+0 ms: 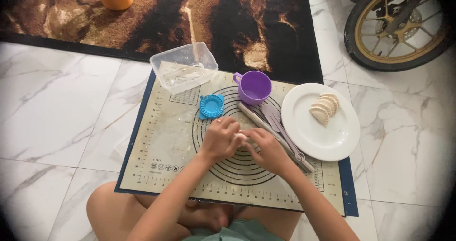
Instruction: Kneading, rolling, and cutting dough on a silicone mat
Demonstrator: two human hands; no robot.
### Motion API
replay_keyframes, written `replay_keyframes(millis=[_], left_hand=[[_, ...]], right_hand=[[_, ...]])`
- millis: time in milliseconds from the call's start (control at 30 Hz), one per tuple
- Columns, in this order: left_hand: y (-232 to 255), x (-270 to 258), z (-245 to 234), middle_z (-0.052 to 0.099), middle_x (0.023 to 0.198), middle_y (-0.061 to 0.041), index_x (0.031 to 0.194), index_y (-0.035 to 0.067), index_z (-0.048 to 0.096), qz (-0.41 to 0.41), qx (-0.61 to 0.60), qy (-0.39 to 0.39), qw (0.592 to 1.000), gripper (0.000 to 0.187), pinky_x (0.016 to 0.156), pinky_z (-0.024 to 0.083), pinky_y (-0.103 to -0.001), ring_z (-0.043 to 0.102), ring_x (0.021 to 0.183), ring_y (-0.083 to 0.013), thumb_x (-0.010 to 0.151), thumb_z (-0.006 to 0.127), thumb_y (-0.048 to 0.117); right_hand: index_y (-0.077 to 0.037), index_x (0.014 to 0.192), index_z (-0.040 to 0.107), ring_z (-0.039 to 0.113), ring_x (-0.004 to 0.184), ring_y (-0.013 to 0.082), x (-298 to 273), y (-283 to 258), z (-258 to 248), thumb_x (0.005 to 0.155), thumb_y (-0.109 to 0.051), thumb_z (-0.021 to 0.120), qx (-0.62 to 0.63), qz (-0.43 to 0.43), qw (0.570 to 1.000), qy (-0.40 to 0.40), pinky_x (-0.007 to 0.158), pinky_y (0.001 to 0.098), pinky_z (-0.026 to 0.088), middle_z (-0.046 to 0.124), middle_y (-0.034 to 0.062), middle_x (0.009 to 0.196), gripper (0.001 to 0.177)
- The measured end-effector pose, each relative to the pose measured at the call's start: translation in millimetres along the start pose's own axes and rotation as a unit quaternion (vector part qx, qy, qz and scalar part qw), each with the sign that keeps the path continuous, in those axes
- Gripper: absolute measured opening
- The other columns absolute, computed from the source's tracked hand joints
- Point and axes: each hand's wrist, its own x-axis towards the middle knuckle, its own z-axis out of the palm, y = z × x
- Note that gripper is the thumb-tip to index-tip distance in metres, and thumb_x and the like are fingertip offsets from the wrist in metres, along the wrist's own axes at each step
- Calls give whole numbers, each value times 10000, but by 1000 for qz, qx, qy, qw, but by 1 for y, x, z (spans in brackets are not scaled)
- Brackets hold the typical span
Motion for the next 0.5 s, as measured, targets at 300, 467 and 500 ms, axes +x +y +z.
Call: replay_keyframes(millis=[300,467,500], left_hand=[[40,-1,-35,625,838,-151,950,79,627,-265,-92,-36,959,573,631,537,-480,678,744,-398,1051,308,545],[47,-9,-10,614,630,-126,746,102,620,-263,-50,-46,963,661,552,529,-439,681,626,-360,1033,311,611],[47,-13,-1,604,594,-122,712,101,609,-246,-10,-37,969,633,521,518,-438,670,589,-366,1026,376,600]], right_hand=[[-161,1059,572,586,1120,346,8,-21,15,794,-424,577,3,30,999,-41,977,540,450,588,119,1164,374],[-114,1200,610,632,1073,407,8,-11,48,1040,-345,367,51,139,987,55,938,522,490,649,184,1069,372],[-131,1168,640,648,1010,410,10,-9,55,1061,-345,357,0,159,986,57,904,525,506,673,186,982,371]])
